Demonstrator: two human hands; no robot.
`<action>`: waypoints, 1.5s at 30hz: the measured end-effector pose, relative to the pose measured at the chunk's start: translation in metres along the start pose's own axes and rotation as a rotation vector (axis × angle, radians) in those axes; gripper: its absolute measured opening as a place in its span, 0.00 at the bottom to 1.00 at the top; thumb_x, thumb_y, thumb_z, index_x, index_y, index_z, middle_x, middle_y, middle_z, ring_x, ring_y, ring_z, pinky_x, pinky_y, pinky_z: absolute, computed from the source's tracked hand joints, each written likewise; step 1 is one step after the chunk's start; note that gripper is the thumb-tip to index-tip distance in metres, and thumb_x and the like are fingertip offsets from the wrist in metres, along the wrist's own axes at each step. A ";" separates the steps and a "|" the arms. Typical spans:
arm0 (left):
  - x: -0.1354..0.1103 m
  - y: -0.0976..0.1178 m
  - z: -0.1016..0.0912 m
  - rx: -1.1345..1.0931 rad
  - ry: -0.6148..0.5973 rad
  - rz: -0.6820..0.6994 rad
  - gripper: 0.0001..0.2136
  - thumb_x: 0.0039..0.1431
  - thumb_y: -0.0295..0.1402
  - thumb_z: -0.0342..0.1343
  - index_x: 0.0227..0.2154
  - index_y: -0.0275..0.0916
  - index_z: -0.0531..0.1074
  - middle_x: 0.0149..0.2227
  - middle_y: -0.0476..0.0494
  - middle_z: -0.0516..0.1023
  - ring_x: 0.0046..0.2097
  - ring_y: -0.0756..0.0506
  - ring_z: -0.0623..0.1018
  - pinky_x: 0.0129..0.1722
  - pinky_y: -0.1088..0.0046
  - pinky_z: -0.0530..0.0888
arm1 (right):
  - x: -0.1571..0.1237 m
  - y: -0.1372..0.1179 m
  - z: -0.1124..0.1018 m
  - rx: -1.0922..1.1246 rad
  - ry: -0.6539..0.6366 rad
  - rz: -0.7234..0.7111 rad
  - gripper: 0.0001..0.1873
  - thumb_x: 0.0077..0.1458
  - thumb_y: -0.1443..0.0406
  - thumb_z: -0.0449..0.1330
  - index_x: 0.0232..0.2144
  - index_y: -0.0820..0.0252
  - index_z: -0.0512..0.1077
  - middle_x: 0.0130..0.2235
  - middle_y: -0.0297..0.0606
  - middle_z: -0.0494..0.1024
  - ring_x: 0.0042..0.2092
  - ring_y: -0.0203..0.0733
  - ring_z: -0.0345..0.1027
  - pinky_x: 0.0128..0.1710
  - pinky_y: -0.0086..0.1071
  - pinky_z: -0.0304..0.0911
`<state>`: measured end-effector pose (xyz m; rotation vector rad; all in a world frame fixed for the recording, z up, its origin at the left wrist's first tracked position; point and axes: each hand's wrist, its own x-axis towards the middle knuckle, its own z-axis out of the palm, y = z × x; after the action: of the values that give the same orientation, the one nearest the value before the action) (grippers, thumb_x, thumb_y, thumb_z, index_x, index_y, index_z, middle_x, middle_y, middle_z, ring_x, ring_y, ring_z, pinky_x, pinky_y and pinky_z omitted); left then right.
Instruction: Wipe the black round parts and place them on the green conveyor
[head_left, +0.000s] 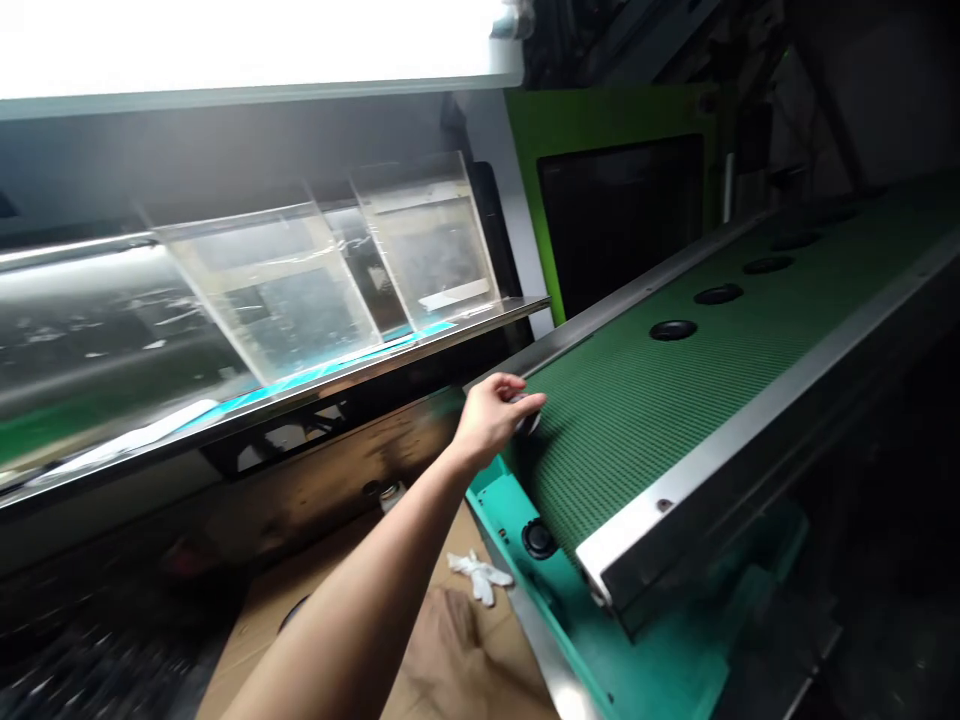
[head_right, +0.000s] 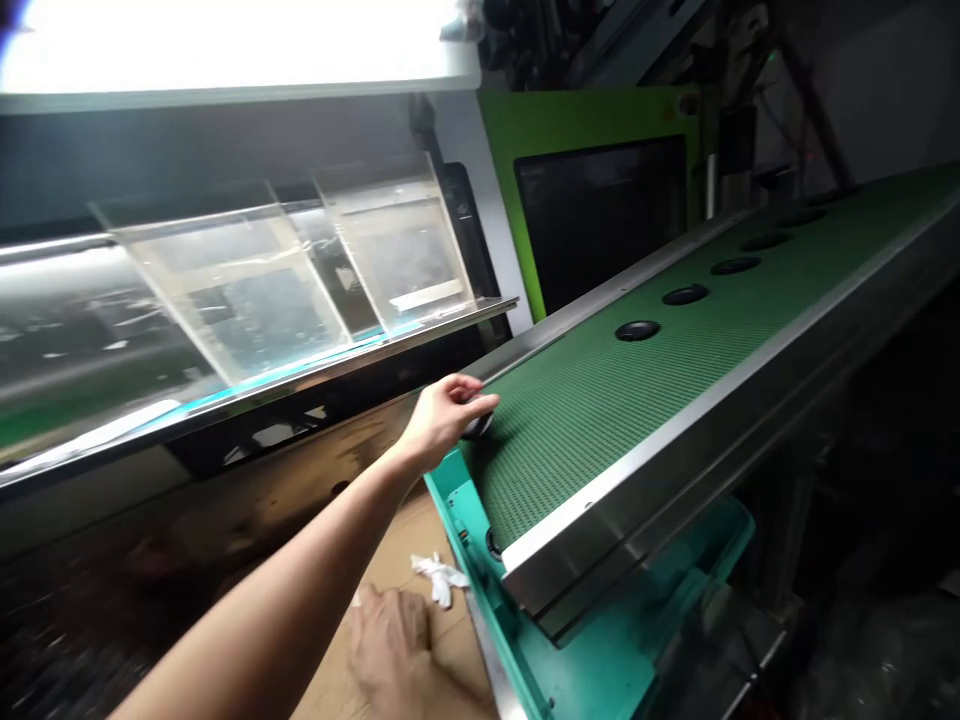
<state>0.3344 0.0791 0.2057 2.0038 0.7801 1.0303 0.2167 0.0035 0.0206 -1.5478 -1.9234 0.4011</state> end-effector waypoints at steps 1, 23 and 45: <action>-0.028 -0.016 -0.024 -0.121 0.079 -0.057 0.19 0.43 0.40 0.68 0.36 0.35 0.72 0.31 0.46 0.75 0.30 0.52 0.72 0.29 0.76 0.67 | 0.000 -0.002 0.007 -0.027 0.016 0.051 0.14 0.61 0.56 0.49 0.38 0.53 0.71 0.36 0.36 0.77 0.35 0.47 0.71 0.34 0.40 0.67; -0.298 -0.162 -0.154 -1.298 0.615 -0.501 0.05 0.56 0.24 0.56 0.35 0.38 0.68 0.37 0.43 0.77 0.40 0.46 0.78 0.43 0.64 0.76 | -0.022 -0.034 0.033 0.198 0.285 -0.257 0.20 0.57 0.56 0.57 0.51 0.54 0.69 0.46 0.41 0.71 0.48 0.44 0.64 0.50 0.34 0.60; -0.293 -0.172 -0.140 -1.396 0.591 -0.438 0.19 0.61 0.32 0.52 0.56 0.43 0.65 0.55 0.39 0.71 0.55 0.42 0.73 0.55 0.62 0.70 | -0.027 -0.067 0.061 0.029 0.225 -0.117 0.17 0.61 0.61 0.50 0.50 0.54 0.71 0.39 0.43 0.66 0.43 0.43 0.62 0.43 0.34 0.62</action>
<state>0.0399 -0.0074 0.0028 0.3314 0.4684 1.3299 0.1294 -0.0310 0.0064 -1.3900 -1.8132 0.1945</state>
